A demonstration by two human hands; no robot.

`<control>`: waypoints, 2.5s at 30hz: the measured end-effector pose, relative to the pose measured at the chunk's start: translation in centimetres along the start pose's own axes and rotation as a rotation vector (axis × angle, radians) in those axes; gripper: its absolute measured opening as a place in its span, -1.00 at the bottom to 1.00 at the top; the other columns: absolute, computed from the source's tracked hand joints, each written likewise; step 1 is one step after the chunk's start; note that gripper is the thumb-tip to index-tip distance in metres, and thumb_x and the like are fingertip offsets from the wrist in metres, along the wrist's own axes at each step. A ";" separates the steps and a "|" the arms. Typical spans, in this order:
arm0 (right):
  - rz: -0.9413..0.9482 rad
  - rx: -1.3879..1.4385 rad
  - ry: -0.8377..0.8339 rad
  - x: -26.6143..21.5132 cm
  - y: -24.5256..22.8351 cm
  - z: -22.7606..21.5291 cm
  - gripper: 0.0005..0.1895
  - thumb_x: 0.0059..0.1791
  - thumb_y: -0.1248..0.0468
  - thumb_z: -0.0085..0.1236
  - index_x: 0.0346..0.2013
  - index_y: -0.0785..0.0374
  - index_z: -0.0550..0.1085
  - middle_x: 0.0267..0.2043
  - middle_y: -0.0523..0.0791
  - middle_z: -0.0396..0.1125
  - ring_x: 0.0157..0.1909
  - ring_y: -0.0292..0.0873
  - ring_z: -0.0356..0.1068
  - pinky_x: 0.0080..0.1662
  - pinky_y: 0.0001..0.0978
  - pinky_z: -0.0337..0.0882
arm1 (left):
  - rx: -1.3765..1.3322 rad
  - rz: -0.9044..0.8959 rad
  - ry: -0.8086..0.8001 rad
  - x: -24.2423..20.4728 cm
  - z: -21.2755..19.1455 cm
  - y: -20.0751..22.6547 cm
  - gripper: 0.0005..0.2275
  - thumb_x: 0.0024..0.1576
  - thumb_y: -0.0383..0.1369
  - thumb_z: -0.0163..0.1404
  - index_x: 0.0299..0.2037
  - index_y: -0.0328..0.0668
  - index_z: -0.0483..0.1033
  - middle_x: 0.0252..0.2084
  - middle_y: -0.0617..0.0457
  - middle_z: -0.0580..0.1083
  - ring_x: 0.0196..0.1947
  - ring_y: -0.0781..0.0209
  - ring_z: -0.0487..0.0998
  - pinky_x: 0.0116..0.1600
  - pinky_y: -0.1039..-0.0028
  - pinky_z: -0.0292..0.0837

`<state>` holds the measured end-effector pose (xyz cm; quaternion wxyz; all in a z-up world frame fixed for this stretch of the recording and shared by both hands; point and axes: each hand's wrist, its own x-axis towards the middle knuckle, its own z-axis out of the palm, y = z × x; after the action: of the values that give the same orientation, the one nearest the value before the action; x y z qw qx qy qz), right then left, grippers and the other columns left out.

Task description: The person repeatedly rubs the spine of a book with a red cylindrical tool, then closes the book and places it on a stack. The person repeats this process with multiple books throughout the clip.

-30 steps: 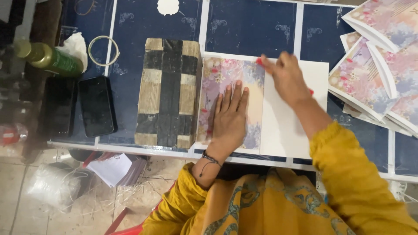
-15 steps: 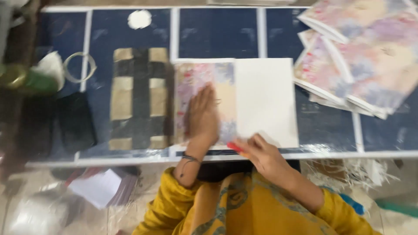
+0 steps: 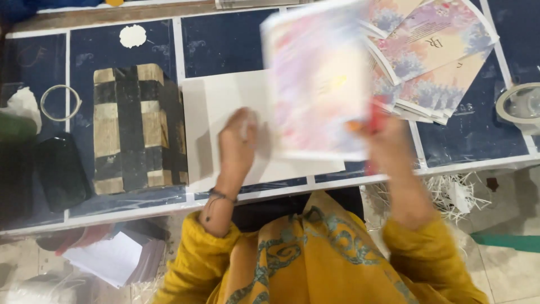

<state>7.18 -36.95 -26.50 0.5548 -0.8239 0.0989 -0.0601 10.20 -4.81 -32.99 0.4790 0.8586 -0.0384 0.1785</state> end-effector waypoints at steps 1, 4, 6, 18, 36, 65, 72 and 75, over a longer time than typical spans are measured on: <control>-0.001 0.000 -0.006 0.1 -2.1 -2.9 -0.66 -0.14 0.13 0.53 -0.53 0.10 0.45 -0.71 -0.22 0.18 -0.70 -0.34 0.05 -0.56 -0.43 0.07 | 0.002 -0.003 0.004 0.2 2.1 1.0 -0.72 0.22 -0.45 0.05 0.08 -0.51 0.58 0.09 -0.41 0.54 0.18 -0.37 0.51 0.31 0.03 0.39; 0.212 0.035 0.190 1.5 -4.1 -10.9 -0.81 0.14 0.32 0.30 -0.24 0.36 0.46 -0.07 0.00 0.51 -0.52 -0.07 0.52 -0.77 -0.33 0.43 | -0.005 0.062 -0.174 0.9 7.8 5.2 -0.80 0.21 -0.30 0.00 -0.11 -0.17 0.63 -0.01 -0.06 0.59 -0.04 -0.05 0.61 0.08 0.25 0.47; -0.139 -0.387 0.289 3.6 0.4 -15.6 -0.75 0.30 0.30 0.44 0.18 0.35 0.56 -0.27 -0.13 0.35 -0.44 -0.29 0.26 -0.48 -0.35 0.26 | 0.187 -0.031 -0.355 1.5 10.9 9.3 -0.79 0.11 -0.13 0.15 -0.23 -0.02 0.54 -0.03 -0.06 0.45 -0.01 -0.07 0.41 0.09 0.17 0.32; 0.012 0.072 0.006 0.5 3.8 -13.4 -0.63 0.26 0.24 0.06 0.34 0.27 0.30 -0.53 -0.25 0.02 -0.67 -0.48 -0.11 -0.58 -0.58 -0.15 | 0.252 -0.177 -0.268 1.3 17.0 6.2 -0.72 -0.14 -0.37 0.13 -0.21 0.01 0.41 -0.02 -0.09 0.33 -0.03 -0.23 0.40 -0.05 -0.08 0.32; 0.236 0.140 -0.180 -2.0 2.3 -9.2 -0.72 0.20 0.34 -0.02 0.13 0.51 0.43 -0.21 0.06 0.36 -0.63 -0.34 0.01 -0.58 -0.56 -0.02 | 0.173 -0.263 -0.602 2.1 14.7 11.4 -0.62 -0.07 -0.45 0.09 -0.07 0.08 0.25 0.03 0.04 0.20 0.05 0.01 0.22 0.10 0.20 0.09; -0.545 -0.462 -0.340 -1.1 -7.0 16.8 -0.40 -0.05 -0.08 0.32 0.21 0.08 0.49 0.25 0.08 0.25 0.04 0.35 0.44 0.01 0.21 0.50 | 0.135 -0.088 -0.053 -1.0 -9.5 2.8 -0.62 0.02 -0.62 0.00 0.07 -0.30 0.57 -0.01 -0.33 0.45 0.01 -0.43 0.58 0.06 0.04 0.56; -0.380 -0.882 -0.435 -3.7 -12.0 21.1 -0.37 -0.05 -0.14 0.24 0.32 -0.26 0.43 0.50 0.07 -0.03 0.01 0.39 0.50 -0.06 0.30 0.55 | 0.096 -0.108 -0.140 -3.0 -9.4 1.8 -0.48 0.08 -0.65 -0.11 0.33 -0.52 0.29 0.43 -0.61 0.11 0.45 -0.52 0.14 0.49 -0.05 0.11; -0.320 -0.957 -0.442 -4.3 -14.2 21.8 -0.42 -0.03 0.00 0.24 0.32 -0.28 0.44 0.53 0.06 -0.04 0.00 0.33 0.53 -0.07 0.26 0.56 | -0.055 -0.060 -0.062 -1.5 -8.6 1.7 -0.54 0.13 -0.68 -0.15 0.30 -0.53 0.31 0.32 -0.55 0.26 0.38 -0.50 0.27 0.45 -0.03 0.19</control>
<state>8.89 -11.09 -21.54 0.1098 -0.9820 -0.1302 0.0823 6.12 1.30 -27.99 0.5063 0.8509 -0.0321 0.1364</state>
